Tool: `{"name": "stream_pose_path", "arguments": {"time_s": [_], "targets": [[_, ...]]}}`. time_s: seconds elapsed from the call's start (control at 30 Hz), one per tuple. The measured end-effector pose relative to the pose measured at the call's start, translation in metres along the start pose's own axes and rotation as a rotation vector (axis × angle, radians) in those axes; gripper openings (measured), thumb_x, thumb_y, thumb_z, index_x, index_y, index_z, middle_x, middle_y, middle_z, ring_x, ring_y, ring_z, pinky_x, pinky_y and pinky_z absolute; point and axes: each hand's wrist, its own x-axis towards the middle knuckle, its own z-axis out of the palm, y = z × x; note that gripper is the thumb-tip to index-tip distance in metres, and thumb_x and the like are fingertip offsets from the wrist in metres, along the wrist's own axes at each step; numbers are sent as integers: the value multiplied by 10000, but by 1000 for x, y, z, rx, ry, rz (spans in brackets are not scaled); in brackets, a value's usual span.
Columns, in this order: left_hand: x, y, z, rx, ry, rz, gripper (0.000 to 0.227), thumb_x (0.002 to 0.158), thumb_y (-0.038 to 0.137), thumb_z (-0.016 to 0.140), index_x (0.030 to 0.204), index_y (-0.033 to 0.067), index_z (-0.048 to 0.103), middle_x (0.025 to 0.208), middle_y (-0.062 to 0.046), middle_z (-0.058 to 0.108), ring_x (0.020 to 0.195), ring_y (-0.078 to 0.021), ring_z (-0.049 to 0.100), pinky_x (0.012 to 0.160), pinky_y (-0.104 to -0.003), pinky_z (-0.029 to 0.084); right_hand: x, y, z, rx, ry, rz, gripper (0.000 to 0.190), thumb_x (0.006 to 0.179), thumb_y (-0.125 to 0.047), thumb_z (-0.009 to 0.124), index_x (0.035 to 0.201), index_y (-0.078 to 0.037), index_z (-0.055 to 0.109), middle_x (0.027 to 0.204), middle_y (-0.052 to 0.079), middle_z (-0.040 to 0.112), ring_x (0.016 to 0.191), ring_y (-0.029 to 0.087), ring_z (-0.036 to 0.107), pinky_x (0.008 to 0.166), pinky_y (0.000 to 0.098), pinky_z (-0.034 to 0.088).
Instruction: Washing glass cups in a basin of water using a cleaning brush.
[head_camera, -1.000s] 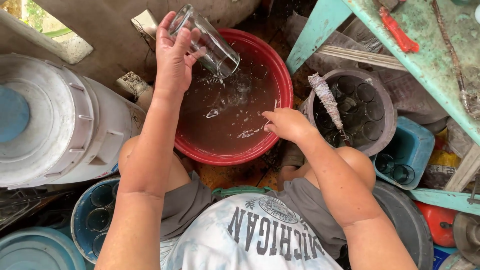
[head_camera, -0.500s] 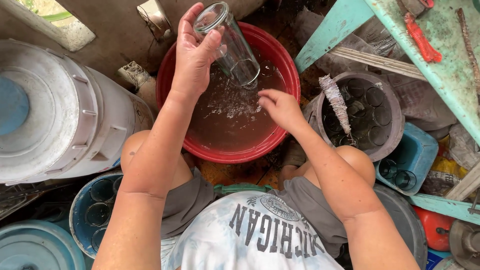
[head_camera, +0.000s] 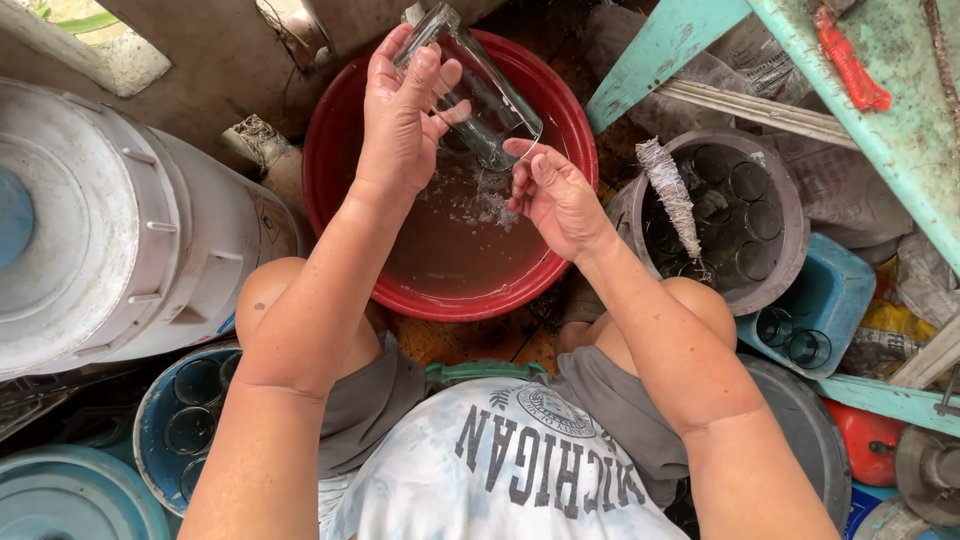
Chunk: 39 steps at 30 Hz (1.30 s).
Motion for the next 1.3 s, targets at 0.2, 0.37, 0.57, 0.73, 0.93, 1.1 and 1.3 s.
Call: {"name": "stream_pose_path", "arguments": {"time_s": [0.2,0.37,0.57,0.73,0.93,1.1,1.3], "targets": [[-2,-7,4,37,-25,-5,827,782,380,838,1454,161,407,1086,31,634,1012,-128,700,884,-441,572,3,2,-4,104,44,14,263,1034,-221,632,1215,-39,690,833,19,568,764,144,546,719,309,522],[-1,-11,3,69,-22,-25,792,764,402,848,1418,194,451,1202,-4,605,1054,-145,695,922,-462,587,4,2,-10,16,99,21,211,1028,-217,636,1107,-40,720,811,23,565,744,131,550,713,290,534],[-2,-9,5,34,-25,-26,831,794,379,825,1471,158,397,1097,42,634,1006,-119,707,890,-456,571,2,-4,-2,-34,145,-8,146,997,-219,681,883,-159,612,845,0,558,763,130,536,711,287,516],[-3,-5,6,15,49,-65,835,764,369,810,1464,155,408,1159,-8,608,1021,-173,701,792,-392,591,-5,-7,7,-151,147,-4,240,1048,-319,553,1114,-119,668,911,5,583,772,111,530,699,277,505],[-6,-8,9,40,65,-60,866,751,399,809,1474,163,394,1164,-2,597,1013,-127,689,841,-401,585,-1,5,-4,-222,108,-61,249,994,-148,610,1210,-49,685,1068,29,623,870,92,579,794,282,553],[-13,-12,13,62,74,-52,931,729,439,804,1499,154,366,1186,-15,586,1038,-127,659,857,-398,573,1,9,-6,-262,170,-98,207,969,-95,641,1156,-55,718,1027,11,662,836,94,609,791,259,562],[-12,-28,6,64,37,29,839,801,388,812,1484,169,377,1284,-28,541,1133,-149,604,911,-434,567,-1,7,-4,-291,229,-91,168,957,-103,629,1084,-67,733,972,12,666,818,99,600,750,245,542]]}}
